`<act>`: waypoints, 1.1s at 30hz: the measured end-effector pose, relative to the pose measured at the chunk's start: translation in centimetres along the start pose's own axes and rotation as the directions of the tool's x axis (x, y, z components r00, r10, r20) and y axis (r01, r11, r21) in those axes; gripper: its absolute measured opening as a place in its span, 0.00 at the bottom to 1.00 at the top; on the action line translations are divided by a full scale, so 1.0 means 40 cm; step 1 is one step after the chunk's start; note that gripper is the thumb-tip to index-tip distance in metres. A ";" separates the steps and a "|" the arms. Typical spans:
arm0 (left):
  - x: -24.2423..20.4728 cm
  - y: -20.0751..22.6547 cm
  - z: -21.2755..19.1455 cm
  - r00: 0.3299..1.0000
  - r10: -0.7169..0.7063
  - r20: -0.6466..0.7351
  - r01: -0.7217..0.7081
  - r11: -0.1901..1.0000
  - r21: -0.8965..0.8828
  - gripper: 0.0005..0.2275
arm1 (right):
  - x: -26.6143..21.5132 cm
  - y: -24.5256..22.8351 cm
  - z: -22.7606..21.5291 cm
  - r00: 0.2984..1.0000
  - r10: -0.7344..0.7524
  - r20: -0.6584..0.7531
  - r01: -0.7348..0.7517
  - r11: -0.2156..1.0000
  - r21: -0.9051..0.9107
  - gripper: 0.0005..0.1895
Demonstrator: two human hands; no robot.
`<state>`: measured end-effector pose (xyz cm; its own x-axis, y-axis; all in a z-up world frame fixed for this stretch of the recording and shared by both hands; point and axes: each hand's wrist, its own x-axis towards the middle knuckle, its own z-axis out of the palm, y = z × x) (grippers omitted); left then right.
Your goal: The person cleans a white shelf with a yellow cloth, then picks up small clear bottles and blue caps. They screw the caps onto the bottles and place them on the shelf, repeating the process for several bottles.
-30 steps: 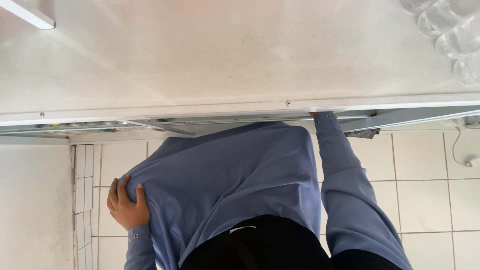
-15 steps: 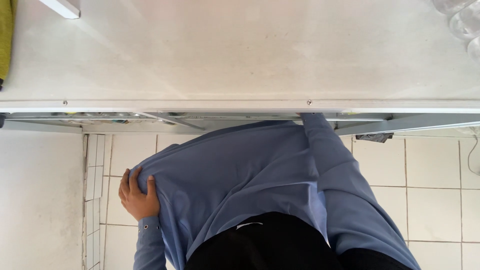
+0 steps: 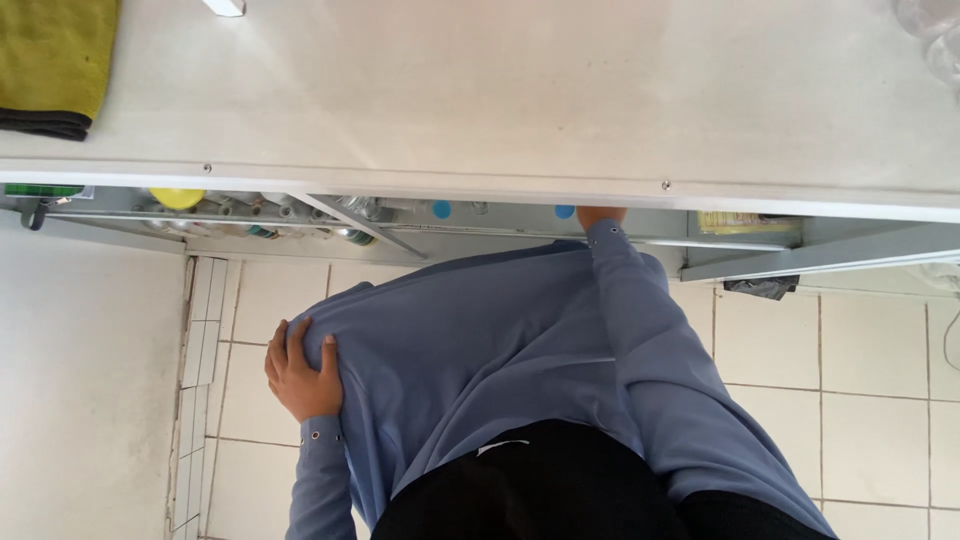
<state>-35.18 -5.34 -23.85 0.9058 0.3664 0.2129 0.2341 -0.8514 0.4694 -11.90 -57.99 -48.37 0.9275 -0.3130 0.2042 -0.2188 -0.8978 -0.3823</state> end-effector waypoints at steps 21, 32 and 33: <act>-0.020 -0.022 0.004 1.000 -0.002 -0.031 0.002 1.000 -0.008 0.21 | -0.098 -0.088 -0.364 0.995 -0.036 -0.095 0.017 0.981 -0.193 0.21; -0.020 -0.036 0.006 0.998 0.020 -0.054 -0.022 0.999 -0.036 0.21 | -0.243 -0.097 -0.546 0.938 -0.066 -0.342 0.086 0.995 0.043 0.07; -0.023 -0.037 0.004 0.998 0.018 -0.055 -0.020 0.999 -0.033 0.21 | -0.263 -0.108 -0.575 0.917 -0.087 -0.390 0.150 0.980 0.133 0.08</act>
<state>-36.30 -4.48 -24.88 0.8889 0.3714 0.2682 0.2045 -0.8455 0.4933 -27.70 -57.96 -28.15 0.7511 -0.3296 0.5720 -0.0355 -0.8853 -0.4636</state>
